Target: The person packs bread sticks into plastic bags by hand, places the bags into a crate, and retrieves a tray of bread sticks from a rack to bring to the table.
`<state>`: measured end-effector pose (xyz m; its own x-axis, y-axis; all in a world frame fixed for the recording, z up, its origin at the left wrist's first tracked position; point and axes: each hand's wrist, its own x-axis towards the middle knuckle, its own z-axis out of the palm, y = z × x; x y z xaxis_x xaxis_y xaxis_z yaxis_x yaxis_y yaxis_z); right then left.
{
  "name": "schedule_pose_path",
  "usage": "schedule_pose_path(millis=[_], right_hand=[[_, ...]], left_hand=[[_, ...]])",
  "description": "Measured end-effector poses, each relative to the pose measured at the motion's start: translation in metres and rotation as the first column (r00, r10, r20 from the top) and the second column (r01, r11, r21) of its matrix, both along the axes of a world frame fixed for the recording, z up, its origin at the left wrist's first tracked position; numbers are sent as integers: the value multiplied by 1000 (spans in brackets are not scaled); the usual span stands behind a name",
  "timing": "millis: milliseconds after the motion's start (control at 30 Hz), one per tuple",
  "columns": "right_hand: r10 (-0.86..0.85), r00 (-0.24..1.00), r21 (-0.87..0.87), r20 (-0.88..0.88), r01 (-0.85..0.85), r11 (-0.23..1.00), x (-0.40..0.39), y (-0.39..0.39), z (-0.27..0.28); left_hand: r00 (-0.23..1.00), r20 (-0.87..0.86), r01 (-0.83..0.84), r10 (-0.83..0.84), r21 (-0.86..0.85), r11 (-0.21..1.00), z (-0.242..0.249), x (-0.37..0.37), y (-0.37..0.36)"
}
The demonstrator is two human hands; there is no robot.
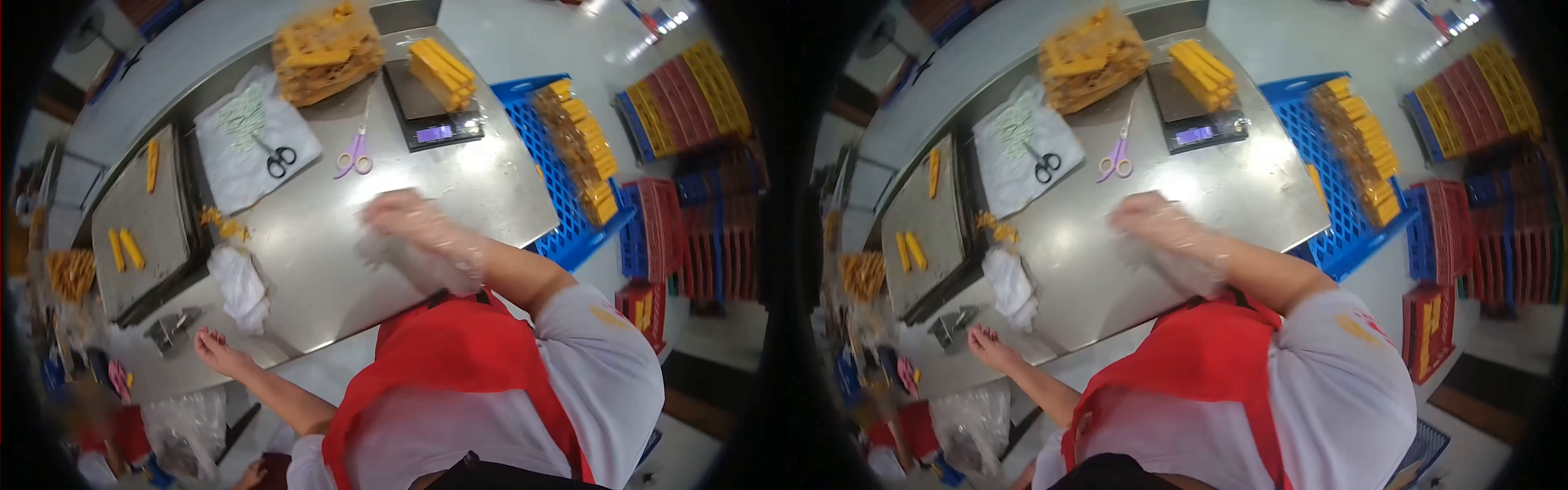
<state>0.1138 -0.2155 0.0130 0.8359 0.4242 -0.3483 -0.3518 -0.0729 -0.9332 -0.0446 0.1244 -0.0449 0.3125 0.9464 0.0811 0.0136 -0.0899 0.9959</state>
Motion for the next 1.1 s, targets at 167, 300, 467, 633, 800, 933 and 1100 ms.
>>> schedule_pose_path(millis=[167, 300, 467, 633, 800, 933, 1100], right_hand=[[429, 687, -129, 587, -444, 887, 14, 131, 27], [380, 370, -208, 848, -427, 880, 21, 216, 53], [437, 327, -332, 838, -331, 883, 39, 343, 59], [-5, -114, 27, 993, 195, 980, 32, 460, 3], [748, -37, -747, 663, -110, 656, 35, 457, 11], [673, -105, -676, 733, 5, 737, 41, 459, 0], [566, 369, -542, 737, -179, 821, 38, 459, 24]], left_hand=[[946, -94, 312, -311, -4, 950, -30, 8, 14], [846, -292, 461, -446, -21, 887, -37, 10, 11], [819, -358, 476, -449, -14, 880, -35, 8, 17], [805, -316, 478, -502, -156, 864, -35, 6, 21], [817, -283, 482, -503, -144, 864, -26, 8, 18], [848, -284, 506, -448, 180, 844, -39, 2, 23], [861, -269, 466, -432, 75, 882, -24, 3, 22]])
